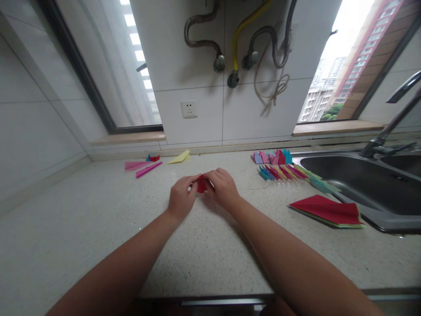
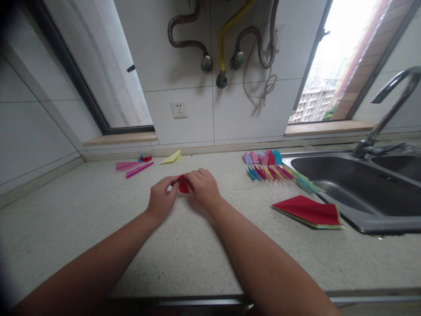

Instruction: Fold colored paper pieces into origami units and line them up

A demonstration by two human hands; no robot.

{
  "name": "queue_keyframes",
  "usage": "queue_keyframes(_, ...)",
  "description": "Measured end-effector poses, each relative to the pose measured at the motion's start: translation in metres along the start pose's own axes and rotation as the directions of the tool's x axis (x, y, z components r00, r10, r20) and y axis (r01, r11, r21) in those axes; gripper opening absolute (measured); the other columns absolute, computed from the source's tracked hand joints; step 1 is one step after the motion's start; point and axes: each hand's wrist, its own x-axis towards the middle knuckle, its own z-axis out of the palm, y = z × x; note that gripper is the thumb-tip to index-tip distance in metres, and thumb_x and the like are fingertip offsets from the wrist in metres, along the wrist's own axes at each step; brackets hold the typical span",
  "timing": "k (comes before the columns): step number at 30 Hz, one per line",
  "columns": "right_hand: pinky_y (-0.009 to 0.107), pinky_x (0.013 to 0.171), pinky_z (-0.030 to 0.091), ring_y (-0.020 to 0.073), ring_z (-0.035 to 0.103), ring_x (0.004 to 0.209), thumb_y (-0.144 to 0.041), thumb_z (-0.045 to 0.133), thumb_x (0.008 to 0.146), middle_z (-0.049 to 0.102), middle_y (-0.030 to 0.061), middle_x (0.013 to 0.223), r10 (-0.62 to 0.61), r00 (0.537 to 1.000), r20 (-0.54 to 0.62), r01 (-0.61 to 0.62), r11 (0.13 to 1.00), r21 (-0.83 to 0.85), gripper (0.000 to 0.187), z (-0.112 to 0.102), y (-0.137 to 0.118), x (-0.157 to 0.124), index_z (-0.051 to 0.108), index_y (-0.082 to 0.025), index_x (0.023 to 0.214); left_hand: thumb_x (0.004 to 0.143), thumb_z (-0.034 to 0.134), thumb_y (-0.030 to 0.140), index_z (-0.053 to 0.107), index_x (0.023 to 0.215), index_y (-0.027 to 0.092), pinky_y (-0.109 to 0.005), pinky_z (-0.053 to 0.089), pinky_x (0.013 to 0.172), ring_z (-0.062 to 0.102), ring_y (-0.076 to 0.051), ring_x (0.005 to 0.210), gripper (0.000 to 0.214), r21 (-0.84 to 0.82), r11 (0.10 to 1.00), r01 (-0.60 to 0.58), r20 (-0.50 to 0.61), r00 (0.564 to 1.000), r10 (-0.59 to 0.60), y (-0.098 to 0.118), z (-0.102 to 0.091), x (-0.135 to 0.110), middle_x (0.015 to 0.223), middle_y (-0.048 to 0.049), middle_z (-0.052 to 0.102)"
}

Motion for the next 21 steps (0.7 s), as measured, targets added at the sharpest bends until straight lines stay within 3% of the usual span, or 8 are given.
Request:
queue_keyframes(6,0.035,0.077,0.039,0.021,0.052,0.082,-0.018,0.052,0.093,0.068,0.0072,0.088,0.005,1.0,0.01,-0.005,1.0,0.002,0.014,0.0006,-0.0003,0.0003,0.065,-0.018,0.099,0.089,0.055,0.014,0.07,0.107,0.02,-0.033,0.052,0.08,0.065,-0.018,0.085,0.024,0.023,1.0,-0.022,0.002,1.0,0.022,-0.0002,0.0001,0.0,0.096,-0.0062,0.072)
queue_keyframes(13,0.035,0.078,0.04,0.0206,0.053,0.083,-0.03,0.052,0.095,0.067,0.0074,0.085,0.053,0.999,0.005,-0.053,0.998,0.035,0.017,-0.0032,-0.0042,0.0027,0.064,-0.018,0.092,0.089,0.057,0.02,0.071,0.102,0.021,-0.034,0.052,0.079,0.065,-0.019,0.081,0.019,0.043,0.999,-0.003,0.015,1.0,0.002,0.0022,-0.0006,0.0005,0.09,-0.0056,0.071)
queue_keyframes(21,0.036,0.08,0.039,0.0203,0.052,0.082,-0.025,0.049,0.097,0.068,0.0057,0.083,0.044,0.999,-0.009,-0.043,0.996,0.076,0.018,-0.0011,-0.0045,0.0017,0.063,-0.019,0.086,0.087,0.061,0.022,0.073,0.102,0.022,-0.036,0.053,0.084,0.068,-0.021,0.087,0.019,0.039,0.999,0.005,0.013,1.0,-0.005,0.0003,0.0004,-0.0025,0.096,-0.0061,0.074)
